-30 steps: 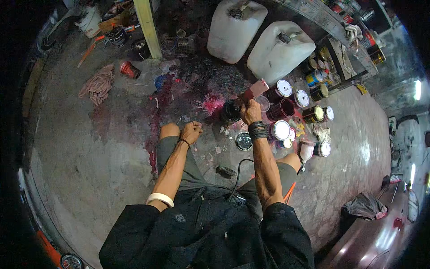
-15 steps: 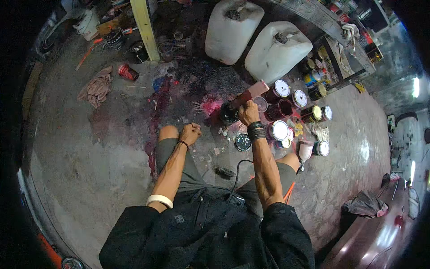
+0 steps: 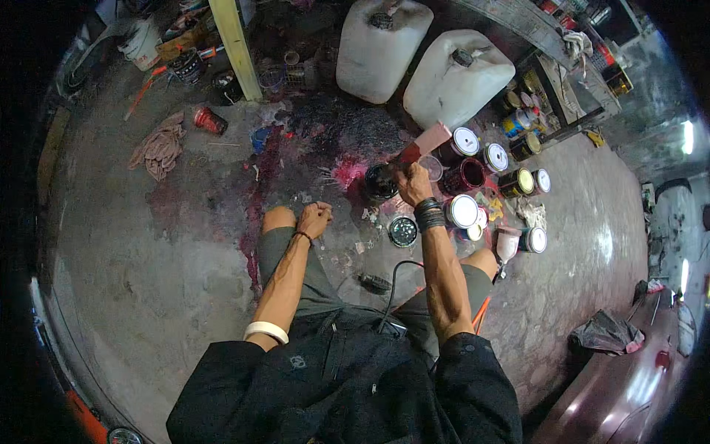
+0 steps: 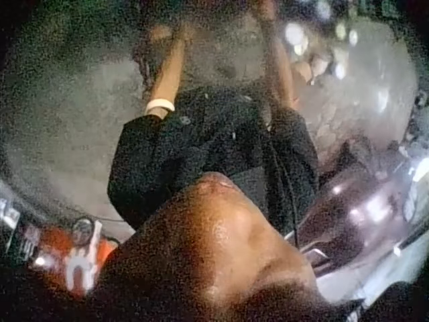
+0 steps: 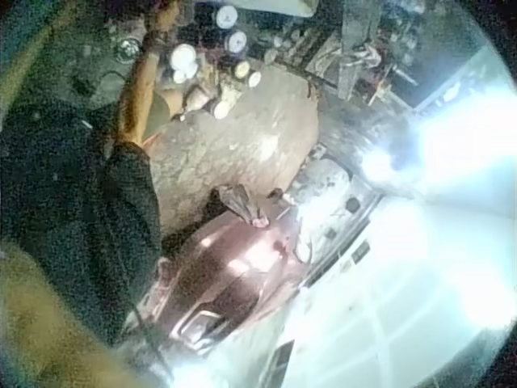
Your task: Mixing paint and pouring it into a spray gun reservoir.
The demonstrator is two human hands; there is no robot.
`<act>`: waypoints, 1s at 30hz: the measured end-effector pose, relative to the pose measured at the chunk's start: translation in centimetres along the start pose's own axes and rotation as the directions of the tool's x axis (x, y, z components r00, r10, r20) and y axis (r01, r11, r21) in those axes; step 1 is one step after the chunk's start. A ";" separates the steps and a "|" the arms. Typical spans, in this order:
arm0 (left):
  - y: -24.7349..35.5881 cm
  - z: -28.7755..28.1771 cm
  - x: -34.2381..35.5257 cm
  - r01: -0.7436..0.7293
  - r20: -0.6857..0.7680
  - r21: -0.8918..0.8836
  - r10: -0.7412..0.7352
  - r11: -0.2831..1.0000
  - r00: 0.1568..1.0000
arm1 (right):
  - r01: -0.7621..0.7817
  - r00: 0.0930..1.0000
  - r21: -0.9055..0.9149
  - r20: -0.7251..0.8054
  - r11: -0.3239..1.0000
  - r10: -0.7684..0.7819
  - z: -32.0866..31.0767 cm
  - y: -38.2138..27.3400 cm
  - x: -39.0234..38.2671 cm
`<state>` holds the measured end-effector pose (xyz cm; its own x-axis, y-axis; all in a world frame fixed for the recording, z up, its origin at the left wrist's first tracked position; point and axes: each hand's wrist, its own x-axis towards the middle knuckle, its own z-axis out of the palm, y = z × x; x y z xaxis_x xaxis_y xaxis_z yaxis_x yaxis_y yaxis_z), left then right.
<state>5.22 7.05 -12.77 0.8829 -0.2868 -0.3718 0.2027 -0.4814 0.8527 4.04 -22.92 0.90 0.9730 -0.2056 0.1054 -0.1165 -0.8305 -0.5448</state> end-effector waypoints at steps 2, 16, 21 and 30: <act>-0.4 0.3 0.3 0.083 0.006 -0.068 -0.083 0.994 0.997 | 0.064 0.998 0.241 -0.009 0.968 -0.064 -0.6 0.0 -0.5; -0.7 0.5 0.4 0.024 0.009 -0.081 -0.023 0.996 1.000 | 0.096 0.994 0.238 -0.075 0.967 -0.081 -0.9 -0.5 -0.5; -0.6 0.4 0.5 -0.026 0.031 -0.018 0.027 0.999 0.999 | 0.066 0.984 0.084 -0.171 0.994 -0.051 0.8 0.1 0.1; 1.0 -0.2 -0.4 -0.003 0.014 0.032 0.003 0.999 1.000 | 0.106 0.992 0.208 -0.092 0.972 -0.089 -0.6 0.9 -0.2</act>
<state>5.15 6.84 -11.69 0.8774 -0.2998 -0.3745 0.1859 -0.5071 0.8416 3.61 -23.96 0.88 0.9571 -0.1776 0.2291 0.0316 -0.7216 -0.6916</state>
